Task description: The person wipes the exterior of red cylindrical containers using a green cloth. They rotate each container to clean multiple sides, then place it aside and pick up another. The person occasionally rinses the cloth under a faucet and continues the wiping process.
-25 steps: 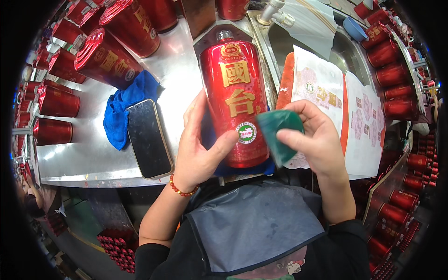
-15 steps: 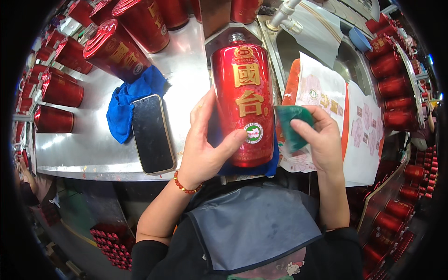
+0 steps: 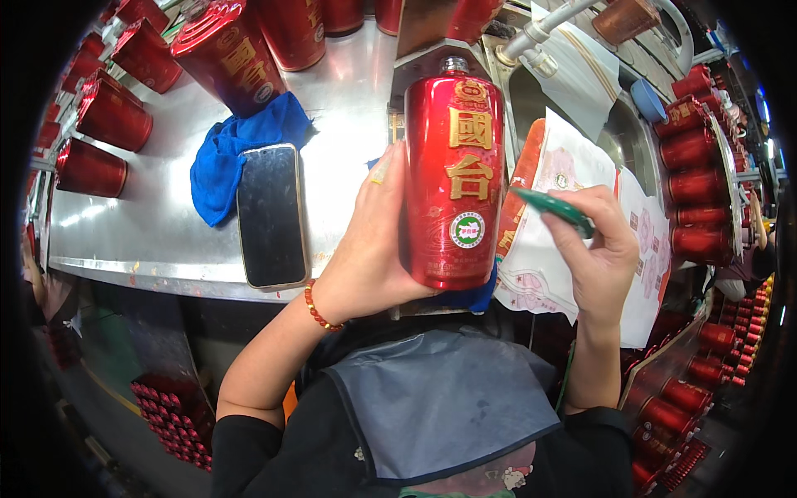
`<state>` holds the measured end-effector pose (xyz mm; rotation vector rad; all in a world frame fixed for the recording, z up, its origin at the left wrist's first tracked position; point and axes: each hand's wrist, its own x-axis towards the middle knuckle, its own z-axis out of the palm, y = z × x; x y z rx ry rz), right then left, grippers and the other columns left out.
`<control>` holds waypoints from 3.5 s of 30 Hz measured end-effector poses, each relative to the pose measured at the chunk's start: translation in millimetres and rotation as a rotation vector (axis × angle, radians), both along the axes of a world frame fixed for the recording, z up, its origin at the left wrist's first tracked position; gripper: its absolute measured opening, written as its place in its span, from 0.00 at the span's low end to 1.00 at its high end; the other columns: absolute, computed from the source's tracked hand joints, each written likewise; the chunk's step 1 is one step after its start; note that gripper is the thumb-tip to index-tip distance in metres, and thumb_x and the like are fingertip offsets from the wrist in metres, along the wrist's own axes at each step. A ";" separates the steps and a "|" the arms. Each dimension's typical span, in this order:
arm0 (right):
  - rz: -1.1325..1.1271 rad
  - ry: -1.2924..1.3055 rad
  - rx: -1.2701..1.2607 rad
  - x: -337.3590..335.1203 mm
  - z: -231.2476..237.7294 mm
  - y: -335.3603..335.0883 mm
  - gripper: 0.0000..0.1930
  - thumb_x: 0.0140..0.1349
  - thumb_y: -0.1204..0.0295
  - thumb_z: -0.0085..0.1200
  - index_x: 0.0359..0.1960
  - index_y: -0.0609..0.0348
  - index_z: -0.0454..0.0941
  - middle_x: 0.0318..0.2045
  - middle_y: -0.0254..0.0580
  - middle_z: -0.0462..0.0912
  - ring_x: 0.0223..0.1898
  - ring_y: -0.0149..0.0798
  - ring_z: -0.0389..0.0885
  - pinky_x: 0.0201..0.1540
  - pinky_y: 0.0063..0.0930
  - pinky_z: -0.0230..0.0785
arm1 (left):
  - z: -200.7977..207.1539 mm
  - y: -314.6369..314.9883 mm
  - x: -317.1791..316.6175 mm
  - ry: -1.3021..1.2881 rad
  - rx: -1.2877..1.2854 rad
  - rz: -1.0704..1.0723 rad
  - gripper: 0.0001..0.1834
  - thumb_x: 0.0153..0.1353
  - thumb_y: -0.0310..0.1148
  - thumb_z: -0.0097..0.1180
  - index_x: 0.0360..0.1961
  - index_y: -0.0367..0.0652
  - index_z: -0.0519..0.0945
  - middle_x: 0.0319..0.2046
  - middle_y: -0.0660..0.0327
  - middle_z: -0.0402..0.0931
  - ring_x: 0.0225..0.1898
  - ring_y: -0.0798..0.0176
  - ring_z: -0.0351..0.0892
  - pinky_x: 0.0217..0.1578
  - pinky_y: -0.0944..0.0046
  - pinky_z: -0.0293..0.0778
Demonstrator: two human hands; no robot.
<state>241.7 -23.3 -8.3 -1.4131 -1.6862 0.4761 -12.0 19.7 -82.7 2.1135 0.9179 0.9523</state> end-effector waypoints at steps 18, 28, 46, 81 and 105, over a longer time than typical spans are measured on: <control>0.272 -0.468 0.218 -32.2 32.2 -28.0 0.25 0.40 0.78 0.71 0.47 0.55 0.89 0.34 0.31 0.82 0.35 0.38 0.75 0.35 0.30 0.67 | 30.2 -21.7 16.3 -0.044 -0.001 0.155 0.70 0.44 0.36 0.81 0.80 0.31 0.43 0.73 0.32 0.54 0.69 0.32 0.62 0.67 0.47 0.65; 0.533 -0.633 0.299 -47.4 33.8 -16.8 0.23 0.45 0.77 0.65 0.48 0.55 0.88 0.30 0.29 0.76 0.32 0.36 0.73 0.36 0.34 0.63 | 23.8 -24.7 10.9 -0.002 -0.003 0.177 0.65 0.47 0.35 0.80 0.80 0.34 0.49 0.76 0.36 0.54 0.74 0.34 0.61 0.70 0.49 0.64; 0.077 0.117 -0.189 -12.2 53.4 89.7 0.11 0.61 0.76 0.69 0.45 0.59 0.88 0.31 0.32 0.80 0.36 0.25 0.77 0.39 0.22 0.68 | 7.5 -8.6 -2.8 -0.091 -0.063 0.023 0.72 0.44 0.45 0.83 0.78 0.27 0.44 0.76 0.33 0.51 0.77 0.32 0.54 0.73 0.46 0.59; 0.332 -0.177 0.062 3.7 56.2 128.0 0.10 0.57 0.76 0.70 0.42 0.59 0.89 0.28 0.33 0.77 0.34 0.29 0.72 0.38 0.26 0.63 | 13.7 -0.5 -1.0 -0.079 -0.178 -0.026 0.72 0.40 0.41 0.86 0.78 0.33 0.47 0.73 0.44 0.58 0.74 0.44 0.62 0.72 0.49 0.59; 0.318 -0.467 0.455 -22.1 32.2 74.7 0.16 0.48 0.74 0.68 0.41 0.49 0.89 0.32 0.26 0.80 0.36 0.37 0.73 0.41 0.33 0.65 | 5.4 -7.0 -5.1 -0.035 -0.139 -0.012 0.77 0.41 0.46 0.85 0.80 0.30 0.41 0.75 0.38 0.53 0.73 0.38 0.59 0.71 0.47 0.58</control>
